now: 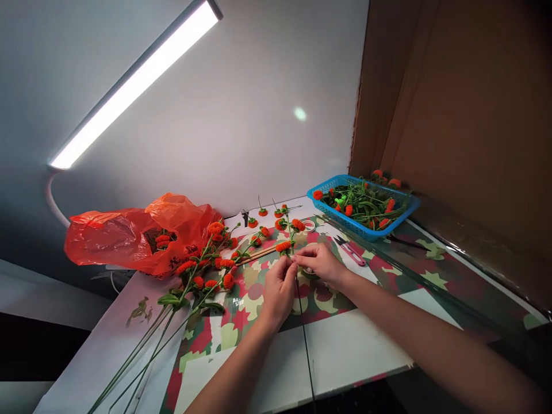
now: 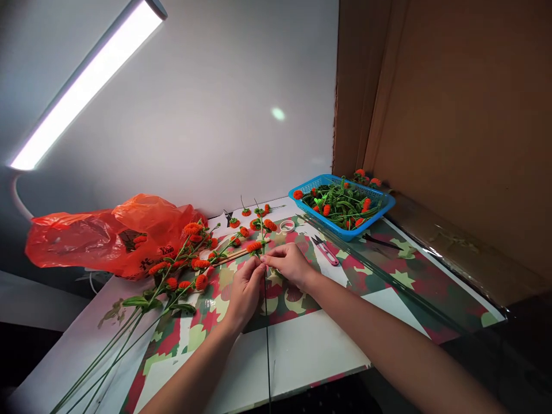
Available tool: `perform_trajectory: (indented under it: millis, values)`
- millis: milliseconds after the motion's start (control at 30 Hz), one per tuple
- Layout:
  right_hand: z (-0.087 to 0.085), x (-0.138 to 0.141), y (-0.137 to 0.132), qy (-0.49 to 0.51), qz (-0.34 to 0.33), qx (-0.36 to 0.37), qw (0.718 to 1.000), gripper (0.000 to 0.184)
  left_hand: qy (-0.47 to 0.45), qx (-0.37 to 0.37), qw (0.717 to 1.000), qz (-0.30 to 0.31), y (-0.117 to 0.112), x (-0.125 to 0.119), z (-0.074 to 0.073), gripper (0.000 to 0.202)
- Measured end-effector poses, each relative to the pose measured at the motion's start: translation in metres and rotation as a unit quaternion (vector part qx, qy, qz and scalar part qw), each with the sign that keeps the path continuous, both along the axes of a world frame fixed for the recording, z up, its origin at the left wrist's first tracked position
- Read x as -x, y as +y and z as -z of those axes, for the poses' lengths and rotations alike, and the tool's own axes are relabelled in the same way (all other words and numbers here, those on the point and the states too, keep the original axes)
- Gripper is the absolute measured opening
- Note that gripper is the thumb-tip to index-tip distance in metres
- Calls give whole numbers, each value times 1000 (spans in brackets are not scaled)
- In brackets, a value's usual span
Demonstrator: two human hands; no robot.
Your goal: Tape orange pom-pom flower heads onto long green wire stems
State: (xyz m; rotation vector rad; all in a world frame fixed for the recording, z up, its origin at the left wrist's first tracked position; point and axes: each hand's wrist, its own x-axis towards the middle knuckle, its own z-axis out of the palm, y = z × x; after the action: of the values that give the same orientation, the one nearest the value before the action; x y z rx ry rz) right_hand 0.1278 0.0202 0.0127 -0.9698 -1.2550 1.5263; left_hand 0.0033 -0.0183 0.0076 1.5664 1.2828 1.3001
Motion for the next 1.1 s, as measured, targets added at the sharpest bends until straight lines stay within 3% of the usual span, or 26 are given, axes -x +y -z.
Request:
perform_trajectory:
  millis: [233, 400, 500, 667, 800, 1000, 1100]
  values:
    - [5, 3, -1, -4, 11, -1, 1000, 24, -140, 79, 987, 27, 6, 1, 7, 31]
    - [5, 4, -3, -5, 8, 2, 1000, 27, -328, 183, 927, 6, 10, 1, 11, 25]
    - [5, 4, -3, -2, 2, 16, 1000, 28, -396, 222, 891, 3, 13, 4, 13, 25]
    - [5, 4, -2, -21, 7, -19, 1000, 28, -416, 226, 881, 7, 14, 9, 12, 21]
    - [5, 4, -2, -34, 17, -36, 999, 29, -419, 228, 878, -39, 13, 12, 5, 25]
    - [6, 2, -1, -54, 1, -64, 997, 26, -356, 201, 907, -99, 10, 11, 1, 31]
    - [8, 2, -2, -61, 2, -87, 994, 26, -391, 200, 892, -107, 8, 6, 2, 34]
